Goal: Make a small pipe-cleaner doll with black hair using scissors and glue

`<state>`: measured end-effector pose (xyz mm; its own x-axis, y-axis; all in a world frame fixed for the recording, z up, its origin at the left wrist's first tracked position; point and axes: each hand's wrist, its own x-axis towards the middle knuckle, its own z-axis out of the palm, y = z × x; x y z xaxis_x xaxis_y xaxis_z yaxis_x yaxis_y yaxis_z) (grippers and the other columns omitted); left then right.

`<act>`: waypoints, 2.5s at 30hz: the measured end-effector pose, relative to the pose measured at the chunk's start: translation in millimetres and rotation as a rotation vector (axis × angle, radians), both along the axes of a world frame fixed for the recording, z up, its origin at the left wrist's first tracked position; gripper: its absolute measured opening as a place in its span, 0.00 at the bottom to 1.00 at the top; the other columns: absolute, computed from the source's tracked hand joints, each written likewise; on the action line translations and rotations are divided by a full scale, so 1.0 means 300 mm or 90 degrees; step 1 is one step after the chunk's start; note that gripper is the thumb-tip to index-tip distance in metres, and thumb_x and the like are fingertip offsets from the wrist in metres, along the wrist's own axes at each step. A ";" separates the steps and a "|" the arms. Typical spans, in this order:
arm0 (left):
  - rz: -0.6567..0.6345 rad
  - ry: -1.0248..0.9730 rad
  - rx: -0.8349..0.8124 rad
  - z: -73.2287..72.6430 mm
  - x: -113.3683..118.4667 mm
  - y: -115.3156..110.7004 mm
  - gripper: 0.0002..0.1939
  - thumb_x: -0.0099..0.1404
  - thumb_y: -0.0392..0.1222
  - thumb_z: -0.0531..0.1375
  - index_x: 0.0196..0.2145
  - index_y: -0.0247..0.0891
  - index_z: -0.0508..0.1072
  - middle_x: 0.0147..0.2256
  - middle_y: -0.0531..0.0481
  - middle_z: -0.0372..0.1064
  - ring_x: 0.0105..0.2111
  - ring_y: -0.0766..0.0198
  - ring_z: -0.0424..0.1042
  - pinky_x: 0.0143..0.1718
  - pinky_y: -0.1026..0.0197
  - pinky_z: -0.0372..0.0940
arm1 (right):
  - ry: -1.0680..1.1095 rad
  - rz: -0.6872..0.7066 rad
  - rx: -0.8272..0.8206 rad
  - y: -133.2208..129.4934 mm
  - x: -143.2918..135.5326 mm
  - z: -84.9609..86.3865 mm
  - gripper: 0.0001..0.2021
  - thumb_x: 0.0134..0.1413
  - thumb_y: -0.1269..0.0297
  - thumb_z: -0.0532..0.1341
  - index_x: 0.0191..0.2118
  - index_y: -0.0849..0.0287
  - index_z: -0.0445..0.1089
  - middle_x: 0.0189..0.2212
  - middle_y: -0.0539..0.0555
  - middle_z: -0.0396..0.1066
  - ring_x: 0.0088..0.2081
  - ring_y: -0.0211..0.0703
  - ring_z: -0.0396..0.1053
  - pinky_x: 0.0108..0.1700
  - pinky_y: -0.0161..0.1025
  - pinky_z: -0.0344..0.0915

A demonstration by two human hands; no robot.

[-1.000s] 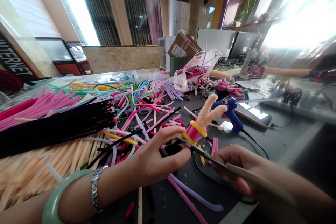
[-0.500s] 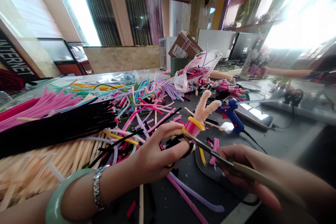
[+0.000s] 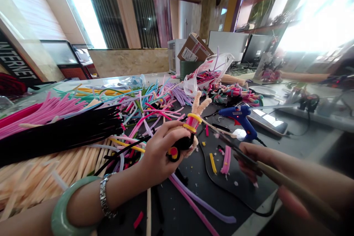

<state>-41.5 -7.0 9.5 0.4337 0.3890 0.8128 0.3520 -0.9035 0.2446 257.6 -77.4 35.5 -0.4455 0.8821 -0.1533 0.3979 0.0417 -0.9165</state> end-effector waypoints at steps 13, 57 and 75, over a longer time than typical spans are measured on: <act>0.020 -0.100 -0.414 0.013 0.019 0.012 0.14 0.58 0.39 0.64 0.42 0.41 0.67 0.38 0.51 0.71 0.39 0.62 0.73 0.42 0.60 0.66 | -0.234 -0.087 0.066 0.035 -0.078 -0.031 0.32 0.31 0.48 0.74 0.42 0.54 0.63 0.38 0.52 0.69 0.39 0.49 0.64 0.37 0.40 0.63; -0.103 -0.151 -0.332 -0.027 0.021 -0.012 0.18 0.62 0.39 0.64 0.46 0.44 0.61 0.47 0.47 0.65 0.44 0.60 0.72 0.45 0.58 0.67 | 0.024 -0.129 0.366 0.053 -0.288 -0.007 0.11 0.52 0.59 0.63 0.38 0.55 0.63 0.41 0.55 0.72 0.38 0.45 0.71 0.37 0.41 0.68; -0.109 -0.143 -0.295 -0.037 0.009 -0.003 0.22 0.61 0.35 0.64 0.49 0.44 0.59 0.48 0.45 0.62 0.44 0.59 0.72 0.47 0.54 0.67 | 0.189 -0.040 0.248 0.043 -0.281 -0.043 0.10 0.53 0.63 0.64 0.41 0.52 0.65 0.40 0.51 0.74 0.40 0.44 0.72 0.41 0.40 0.68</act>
<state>-38.8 -7.9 -1.7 0.3576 0.6683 0.6523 0.1026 -0.7224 0.6839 173.1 -64.4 22.5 -0.3634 0.8754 0.3186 0.1351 0.3879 -0.9117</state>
